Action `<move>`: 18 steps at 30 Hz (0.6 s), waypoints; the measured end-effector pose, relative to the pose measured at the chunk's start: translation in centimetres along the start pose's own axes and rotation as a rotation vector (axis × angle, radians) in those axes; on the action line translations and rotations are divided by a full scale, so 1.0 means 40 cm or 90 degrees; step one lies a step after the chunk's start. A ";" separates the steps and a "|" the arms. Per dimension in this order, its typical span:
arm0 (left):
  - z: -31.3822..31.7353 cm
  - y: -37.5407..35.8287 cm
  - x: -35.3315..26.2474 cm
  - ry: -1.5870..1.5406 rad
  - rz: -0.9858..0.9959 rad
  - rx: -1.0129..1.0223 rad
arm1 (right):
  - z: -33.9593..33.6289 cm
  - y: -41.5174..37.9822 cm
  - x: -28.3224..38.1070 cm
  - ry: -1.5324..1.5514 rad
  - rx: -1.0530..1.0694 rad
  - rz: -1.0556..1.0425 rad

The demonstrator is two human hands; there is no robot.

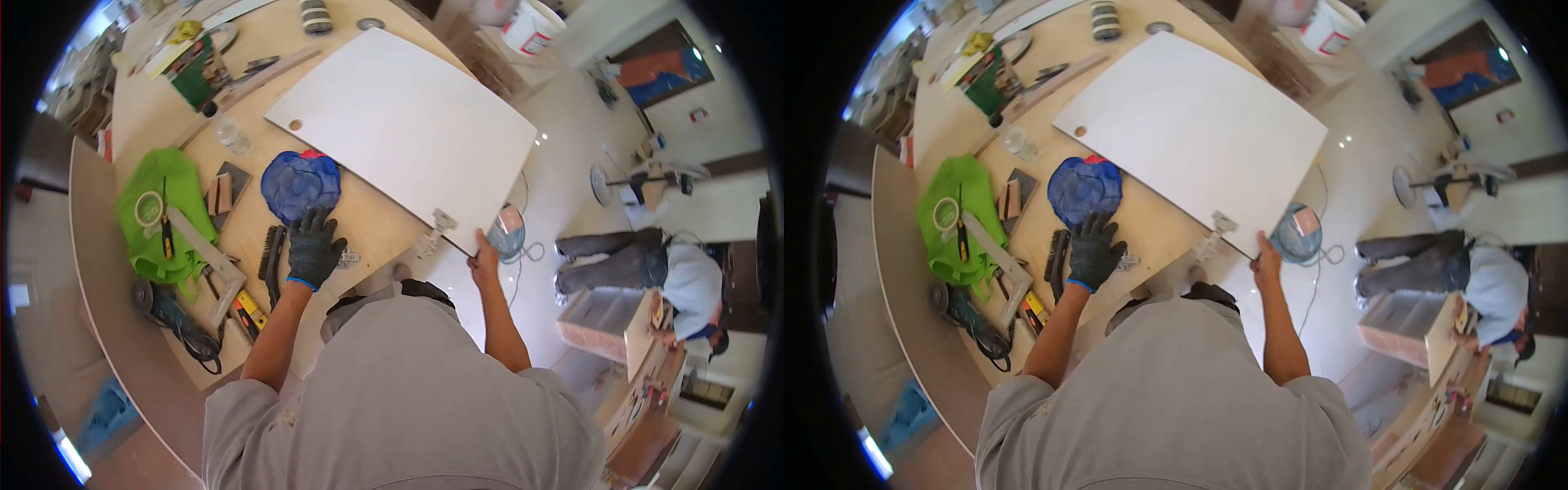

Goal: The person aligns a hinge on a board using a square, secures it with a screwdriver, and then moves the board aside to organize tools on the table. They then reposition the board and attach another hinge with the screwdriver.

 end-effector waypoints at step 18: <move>-0.048 0.474 0.096 -0.060 -0.335 -0.115 | -0.205 0.423 0.317 -0.164 0.136 0.108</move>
Point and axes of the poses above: each hand's wrist, its own y-axis towards the middle knuckle, its own z-axis out of the palm, x = y × z, the point moved 7 cm from there along y, towards the middle knuckle, and after that the axes turned 15 degrees about y, right-handed, at the moved point
